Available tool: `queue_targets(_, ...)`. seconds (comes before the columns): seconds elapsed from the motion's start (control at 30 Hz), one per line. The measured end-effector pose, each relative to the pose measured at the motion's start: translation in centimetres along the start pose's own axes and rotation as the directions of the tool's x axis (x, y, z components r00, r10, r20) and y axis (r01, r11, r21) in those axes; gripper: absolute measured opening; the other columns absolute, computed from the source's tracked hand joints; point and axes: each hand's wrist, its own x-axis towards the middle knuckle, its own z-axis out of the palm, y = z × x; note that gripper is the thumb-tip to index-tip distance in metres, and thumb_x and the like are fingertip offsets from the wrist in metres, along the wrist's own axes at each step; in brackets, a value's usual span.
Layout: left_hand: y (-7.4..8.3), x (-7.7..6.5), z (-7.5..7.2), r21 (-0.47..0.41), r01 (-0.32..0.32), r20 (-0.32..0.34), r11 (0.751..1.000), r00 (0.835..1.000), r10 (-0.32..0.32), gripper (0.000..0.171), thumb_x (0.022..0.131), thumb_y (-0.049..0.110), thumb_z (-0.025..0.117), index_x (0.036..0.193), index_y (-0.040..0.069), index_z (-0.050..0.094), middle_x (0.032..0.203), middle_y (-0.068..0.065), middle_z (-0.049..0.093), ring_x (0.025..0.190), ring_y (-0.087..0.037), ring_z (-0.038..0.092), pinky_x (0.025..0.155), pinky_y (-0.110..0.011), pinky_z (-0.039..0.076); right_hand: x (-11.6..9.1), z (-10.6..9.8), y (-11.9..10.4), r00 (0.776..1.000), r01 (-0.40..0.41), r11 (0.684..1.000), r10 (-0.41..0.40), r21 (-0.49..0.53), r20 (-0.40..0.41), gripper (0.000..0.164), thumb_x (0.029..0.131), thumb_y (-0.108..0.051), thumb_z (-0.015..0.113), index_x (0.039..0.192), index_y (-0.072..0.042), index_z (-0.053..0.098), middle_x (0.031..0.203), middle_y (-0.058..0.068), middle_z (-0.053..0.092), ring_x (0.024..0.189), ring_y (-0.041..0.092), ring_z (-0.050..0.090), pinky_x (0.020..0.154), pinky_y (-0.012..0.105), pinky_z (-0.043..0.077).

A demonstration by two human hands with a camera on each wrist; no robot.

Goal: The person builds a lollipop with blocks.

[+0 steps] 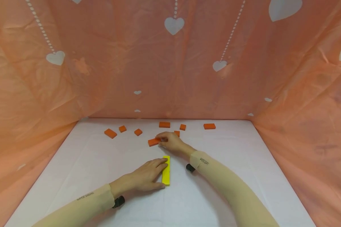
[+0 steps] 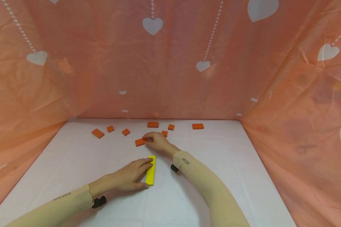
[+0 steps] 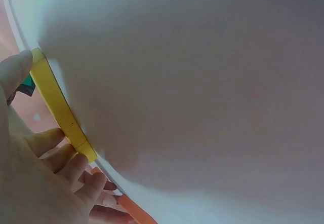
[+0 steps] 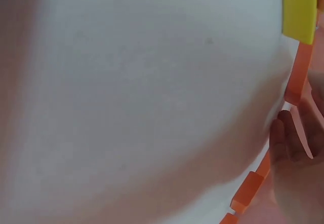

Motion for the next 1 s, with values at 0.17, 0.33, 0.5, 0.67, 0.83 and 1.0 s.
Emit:
queue_targets(0.17,0.0,0.1,0.0,-0.004,0.002,0.002,1.000,1.000,-0.002,0.081,0.096,0.055,0.069,0.155,0.005,0.044,0.168,-0.012,0.031,0.153,-0.029,0.032,0.124,-0.049,0.030,0.2,0.1,0.4,1.000,0.017,1.000,-0.017,-0.020,0.003,0.032,0.100,-0.010,0.070,0.131,-0.007,0.072,0.138,0.011,0.067,0.130,0.027,0.061,0.111,0.041,0.049)
queue_targets(0.33,0.0,0.2,0.0,0.006,-0.002,-0.003,1.000,1.000,0.002,0.081,0.095,0.055,0.070,0.154,0.005,0.045,0.167,-0.012,0.033,0.152,-0.029,0.034,0.124,-0.049,0.031,0.5,0.1,0.5,1.000,0.029,0.999,-0.029,-0.021,-0.002,0.028,0.100,-0.008,0.069,0.128,-0.006,0.075,0.133,0.010,0.070,0.129,0.027,0.061,0.110,0.041,0.050)
queue_targets(0.5,0.0,0.2,0.0,0.005,-0.008,-0.007,1.000,1.000,0.008,0.081,0.095,0.054,0.071,0.153,0.004,0.046,0.166,-0.013,0.034,0.151,-0.030,0.035,0.123,-0.049,0.032,0.7,0.2,0.5,1.000,0.030,0.999,-0.030,-0.045,-0.004,0.027,0.099,-0.008,0.070,0.125,-0.006,0.076,0.130,0.010,0.071,0.125,0.027,0.063,0.107,0.040,0.052)
queue_targets(0.67,0.0,0.2,-0.1,0.001,-0.002,-0.003,1.000,1.000,0.002,0.081,0.095,0.054,0.071,0.154,0.004,0.046,0.166,-0.013,0.033,0.151,-0.030,0.035,0.123,-0.049,0.032,0.6,0.2,0.6,0.999,0.045,0.997,-0.045,-0.066,-0.008,0.026,0.099,-0.009,0.071,0.125,-0.006,0.076,0.128,0.010,0.071,0.122,0.027,0.064,0.106,0.040,0.052)
queue_targets(0.83,0.0,0.2,-0.2,0.005,0.003,0.002,1.000,1.000,-0.003,0.081,0.095,0.053,0.071,0.154,0.004,0.046,0.166,-0.014,0.033,0.151,-0.030,0.035,0.123,-0.049,0.032,-0.1,-0.2,0.6,0.998,0.060,0.996,-0.062,-0.067,-0.026,0.027,0.100,-0.009,0.069,0.126,-0.005,0.075,0.128,0.012,0.070,0.123,0.029,0.063,0.109,0.044,0.049)
queue_targets(1.0,0.0,0.2,-0.2,-0.005,0.003,0.002,1.000,1.000,-0.003,0.081,0.094,0.053,0.071,0.154,0.004,0.045,0.166,-0.015,0.033,0.151,-0.030,0.035,0.123,-0.050,0.032,-1.8,-1.0,0.2,0.995,0.072,0.996,-0.075,-0.050,-0.071,0.029,0.099,-0.011,0.071,0.127,-0.005,0.075,0.128,0.012,0.070,0.124,0.030,0.063,0.109,0.045,0.050)
